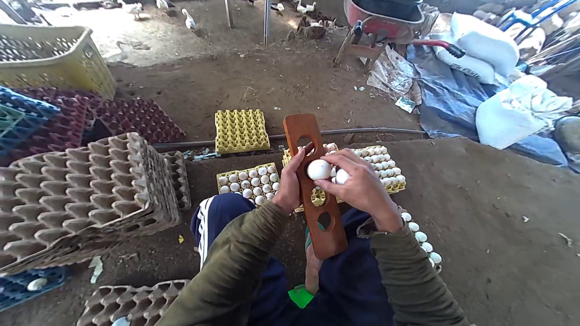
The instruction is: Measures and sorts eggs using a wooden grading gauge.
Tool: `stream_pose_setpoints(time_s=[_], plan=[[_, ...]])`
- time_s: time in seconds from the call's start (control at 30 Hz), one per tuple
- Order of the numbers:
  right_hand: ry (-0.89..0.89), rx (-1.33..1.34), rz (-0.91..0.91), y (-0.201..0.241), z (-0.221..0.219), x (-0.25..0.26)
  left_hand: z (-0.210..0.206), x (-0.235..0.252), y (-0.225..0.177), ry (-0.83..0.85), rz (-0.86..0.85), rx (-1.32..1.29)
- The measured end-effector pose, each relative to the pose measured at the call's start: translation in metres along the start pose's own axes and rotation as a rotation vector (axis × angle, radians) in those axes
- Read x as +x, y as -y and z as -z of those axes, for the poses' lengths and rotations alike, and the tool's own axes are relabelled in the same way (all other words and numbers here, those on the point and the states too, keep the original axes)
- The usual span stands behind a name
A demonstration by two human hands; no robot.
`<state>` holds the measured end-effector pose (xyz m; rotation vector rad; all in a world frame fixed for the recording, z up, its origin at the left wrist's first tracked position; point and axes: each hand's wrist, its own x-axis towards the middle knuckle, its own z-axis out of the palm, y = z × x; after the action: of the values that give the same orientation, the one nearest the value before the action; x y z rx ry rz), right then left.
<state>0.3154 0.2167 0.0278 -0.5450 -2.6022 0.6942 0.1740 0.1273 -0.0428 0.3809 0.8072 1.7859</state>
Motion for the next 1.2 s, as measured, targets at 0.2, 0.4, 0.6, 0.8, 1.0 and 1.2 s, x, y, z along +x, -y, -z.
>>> stream_pose_setpoints(time_s=[0.2, 0.4, 0.6, 0.8, 1.0, 1.2], plan=[[0.072, 0.049, 0.006, 0.003, -0.002, -0.029, -0.001, 0.002, -0.004, -0.071, -0.022, -0.054], [0.05, -0.053, 0.067, -0.002, -0.019, -0.034, -0.001, 0.004, -0.003, -0.082, -0.032, -0.081], [-0.02, 0.028, 0.038, -0.01, -0.024, -0.042, 0.0, 0.005, 0.0, -0.079, -0.042, -0.052], [-0.005, 1.287, -0.173, -0.023, -0.013, -0.076, 0.01, 0.007, -0.007, -0.057, -0.127, -0.023], [0.054, 1.822, -0.057, -0.041, -0.011, -0.108, 0.018, 0.011, -0.011, -0.032, -0.235, 0.054], [-0.127, 2.011, -0.051, -0.059, -0.007, -0.135, 0.038, 0.011, -0.021, 0.05, -0.287, 0.265]])
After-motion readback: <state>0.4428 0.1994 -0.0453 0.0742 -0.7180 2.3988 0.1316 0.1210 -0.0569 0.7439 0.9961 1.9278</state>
